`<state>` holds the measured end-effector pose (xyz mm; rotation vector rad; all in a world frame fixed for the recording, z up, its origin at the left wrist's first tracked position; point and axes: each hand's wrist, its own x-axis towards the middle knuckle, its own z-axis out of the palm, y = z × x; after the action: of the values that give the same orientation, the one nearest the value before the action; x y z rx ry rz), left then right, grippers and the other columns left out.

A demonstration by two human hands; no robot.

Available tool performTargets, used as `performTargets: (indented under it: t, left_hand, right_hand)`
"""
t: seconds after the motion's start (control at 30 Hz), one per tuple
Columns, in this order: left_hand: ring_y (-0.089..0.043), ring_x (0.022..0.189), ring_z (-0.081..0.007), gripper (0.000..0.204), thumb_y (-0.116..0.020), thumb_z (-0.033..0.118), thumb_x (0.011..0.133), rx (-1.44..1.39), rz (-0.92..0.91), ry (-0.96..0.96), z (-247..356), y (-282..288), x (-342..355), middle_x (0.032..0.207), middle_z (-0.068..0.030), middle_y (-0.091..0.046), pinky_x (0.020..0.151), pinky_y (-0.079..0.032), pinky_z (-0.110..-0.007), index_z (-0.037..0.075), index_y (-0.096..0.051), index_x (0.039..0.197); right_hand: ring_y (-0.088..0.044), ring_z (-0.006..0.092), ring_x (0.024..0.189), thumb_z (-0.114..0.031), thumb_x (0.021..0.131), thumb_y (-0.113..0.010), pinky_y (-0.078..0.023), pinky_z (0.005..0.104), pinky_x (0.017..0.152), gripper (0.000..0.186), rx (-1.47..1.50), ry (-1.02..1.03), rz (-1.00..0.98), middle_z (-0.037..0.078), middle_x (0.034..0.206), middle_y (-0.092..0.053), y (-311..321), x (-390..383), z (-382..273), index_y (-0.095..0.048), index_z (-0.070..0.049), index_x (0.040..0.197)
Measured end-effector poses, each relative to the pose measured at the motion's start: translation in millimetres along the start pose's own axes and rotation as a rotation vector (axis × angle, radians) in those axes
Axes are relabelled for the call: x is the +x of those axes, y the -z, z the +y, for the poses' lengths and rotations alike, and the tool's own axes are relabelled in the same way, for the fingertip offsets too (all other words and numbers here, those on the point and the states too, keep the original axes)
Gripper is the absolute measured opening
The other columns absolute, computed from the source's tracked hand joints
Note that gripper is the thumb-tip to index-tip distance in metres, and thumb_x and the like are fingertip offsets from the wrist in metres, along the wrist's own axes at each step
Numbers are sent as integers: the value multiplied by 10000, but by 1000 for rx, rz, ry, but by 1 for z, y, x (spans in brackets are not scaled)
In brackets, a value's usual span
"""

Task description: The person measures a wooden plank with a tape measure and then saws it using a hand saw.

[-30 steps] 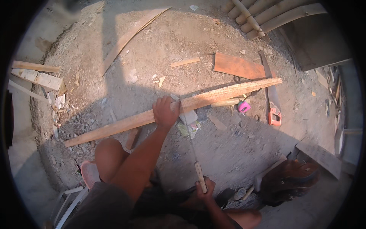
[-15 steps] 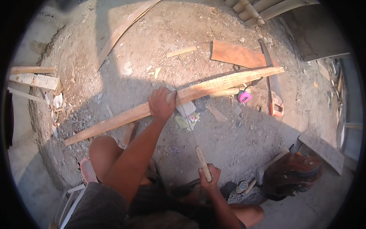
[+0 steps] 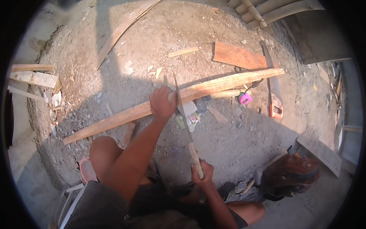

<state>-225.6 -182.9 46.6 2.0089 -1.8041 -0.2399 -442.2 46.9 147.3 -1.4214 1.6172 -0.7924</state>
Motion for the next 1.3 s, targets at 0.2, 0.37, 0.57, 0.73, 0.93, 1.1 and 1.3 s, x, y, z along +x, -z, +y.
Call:
performTargets:
  t: [0.2,0.37,0.57,0.73,0.93,1.1,1.3]
  left_hand:
    - [-583,940,-309,255,-693,331,949,-9,65,-21,-3,6,4,947,-77,-605,838,-393,-455,92,-615,908]
    - [-582,930,-305,275,-703,353,945,1,67,-32,4,3,1,926,-68,-606,827,-393,-453,94,-617,908]
    - [-582,928,-304,261,-718,340,938,-27,78,-15,-5,4,1,922,-64,-610,836,-400,-454,99,-622,909]
    - [-580,950,-307,253,-695,338,954,-37,58,-6,5,1,1,949,-72,-622,867,-401,-461,95,-632,919]
    - [-573,988,-314,225,-609,304,1000,-18,8,28,-3,0,2,978,-80,-636,912,-384,-466,90,-632,936]
    - [-572,1006,-309,216,-582,300,1010,-38,-24,44,-4,3,2,1004,-75,-644,920,-386,-468,102,-639,946]
    - [-574,1033,-299,229,-567,316,1016,-20,-67,52,-1,3,3,1023,-70,-648,935,-388,-459,109,-649,962]
  right_hand:
    - [-467,98,486,-132,914,-740,-376,311,479,327,65,-74,43,43,539,-499,23,-17,-26,-489,-55,720]
    - [-434,55,529,-113,965,-711,-343,304,481,331,120,-104,56,1,564,-481,-4,61,-37,-484,-60,730]
    - [-513,62,502,-81,941,-741,-387,306,458,325,87,-73,68,48,548,-552,-18,51,-39,-502,-54,723]
    - [-508,60,498,-82,940,-739,-397,298,463,331,25,-81,81,43,542,-540,4,28,-42,-495,-54,719]
    - [-417,46,542,-101,960,-735,-330,307,482,398,137,-70,97,1,567,-463,-43,118,-51,-423,-75,715]
    - [-504,79,489,-95,931,-737,-384,305,466,337,-41,-95,65,50,537,-522,6,10,-45,-478,-52,720]
    - [-577,113,501,-85,934,-740,-446,328,487,272,18,-19,67,90,565,-575,-31,88,-42,-536,-35,760]
